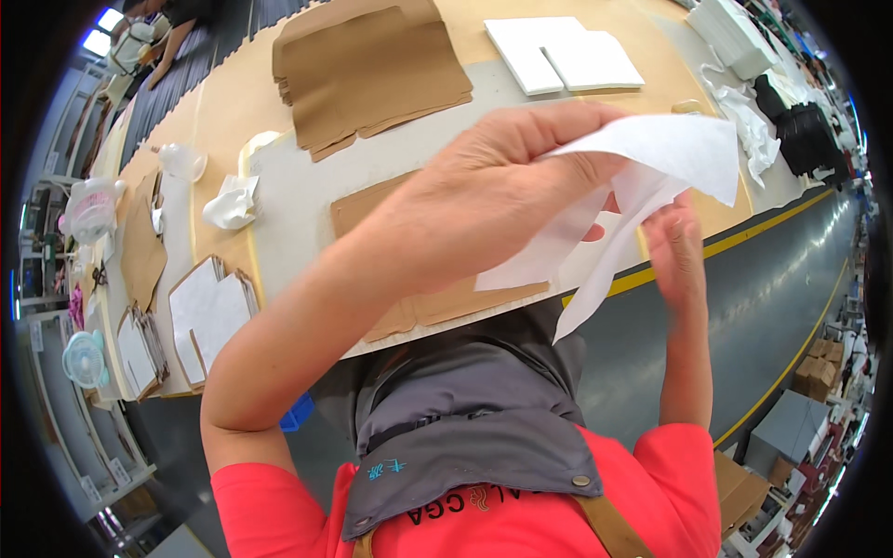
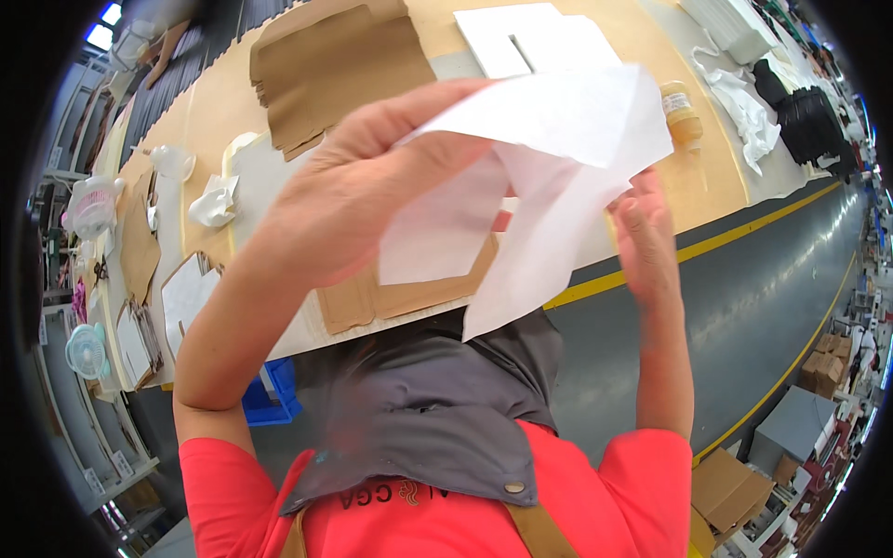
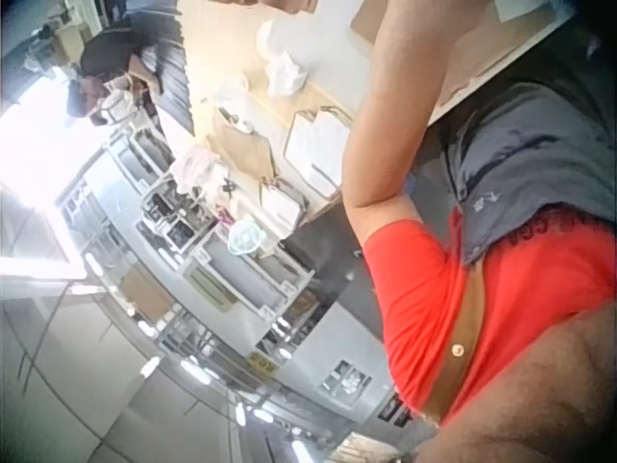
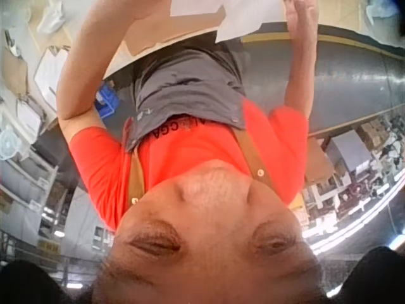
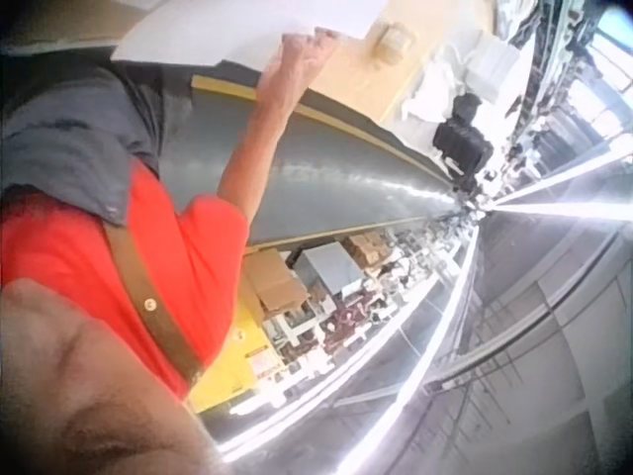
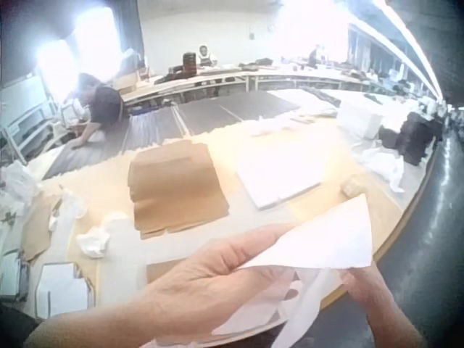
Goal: The person applies glue from a squeeze bottle onto brown cardboard pieces and then places white paper inserts on top. They smooth the paper down with their hands to ensure adhesion and then stack the finished units. The process is repeated for multiple items in a continuous assembly loop.
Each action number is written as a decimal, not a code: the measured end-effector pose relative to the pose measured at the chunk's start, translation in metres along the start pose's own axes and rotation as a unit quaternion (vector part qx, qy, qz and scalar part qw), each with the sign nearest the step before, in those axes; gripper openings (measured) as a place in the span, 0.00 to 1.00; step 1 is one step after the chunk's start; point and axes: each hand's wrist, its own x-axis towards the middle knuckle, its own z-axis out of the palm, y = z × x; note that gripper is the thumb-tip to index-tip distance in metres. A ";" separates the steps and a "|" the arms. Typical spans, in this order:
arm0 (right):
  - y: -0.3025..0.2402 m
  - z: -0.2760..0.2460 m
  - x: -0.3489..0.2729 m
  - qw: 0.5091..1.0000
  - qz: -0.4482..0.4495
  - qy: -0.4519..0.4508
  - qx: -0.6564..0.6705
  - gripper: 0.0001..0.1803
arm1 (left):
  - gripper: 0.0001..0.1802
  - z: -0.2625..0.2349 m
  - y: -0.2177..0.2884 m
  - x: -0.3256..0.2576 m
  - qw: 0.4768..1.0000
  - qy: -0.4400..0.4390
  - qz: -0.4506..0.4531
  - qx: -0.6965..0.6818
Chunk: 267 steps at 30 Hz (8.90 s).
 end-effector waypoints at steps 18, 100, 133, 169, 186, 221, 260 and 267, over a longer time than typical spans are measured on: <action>0.022 0.136 -0.050 0.964 0.256 -0.058 -0.051 0.18 | 0.25 -0.086 -0.099 -0.164 0.893 0.344 -0.064 -0.282; 0.026 0.138 0.004 0.945 0.301 0.001 -0.124 0.21 | 0.26 -0.135 -0.101 -0.122 0.809 0.286 -0.179 -0.482; 0.026 0.140 0.005 0.948 0.290 -0.004 -0.130 0.21 | 0.26 -0.116 -0.092 -0.150 0.800 0.308 -0.274 -0.436; 0.039 0.134 -0.002 0.954 0.236 -0.017 -0.183 0.22 | 0.25 -0.102 -0.121 -0.182 0.773 0.116 0.031 0.623; 0.040 0.132 -0.004 0.948 0.183 -0.020 -0.260 0.19 | 0.21 -0.094 -0.127 -0.136 0.746 0.041 0.092 0.658; 0.030 0.119 -0.018 0.925 0.195 0.027 -0.325 0.28 | 0.24 -0.087 -0.152 -0.039 0.721 0.007 0.152 0.676; 0.086 0.165 0.038 0.624 -0.173 -0.272 -0.712 0.48 | 0.26 -0.145 -0.143 -0.108 0.721 0.193 0.084 0.660; 0.053 0.158 0.021 0.627 -0.181 -0.332 -0.681 0.44 | 0.24 -0.143 -0.128 -0.140 0.682 0.212 0.077 0.696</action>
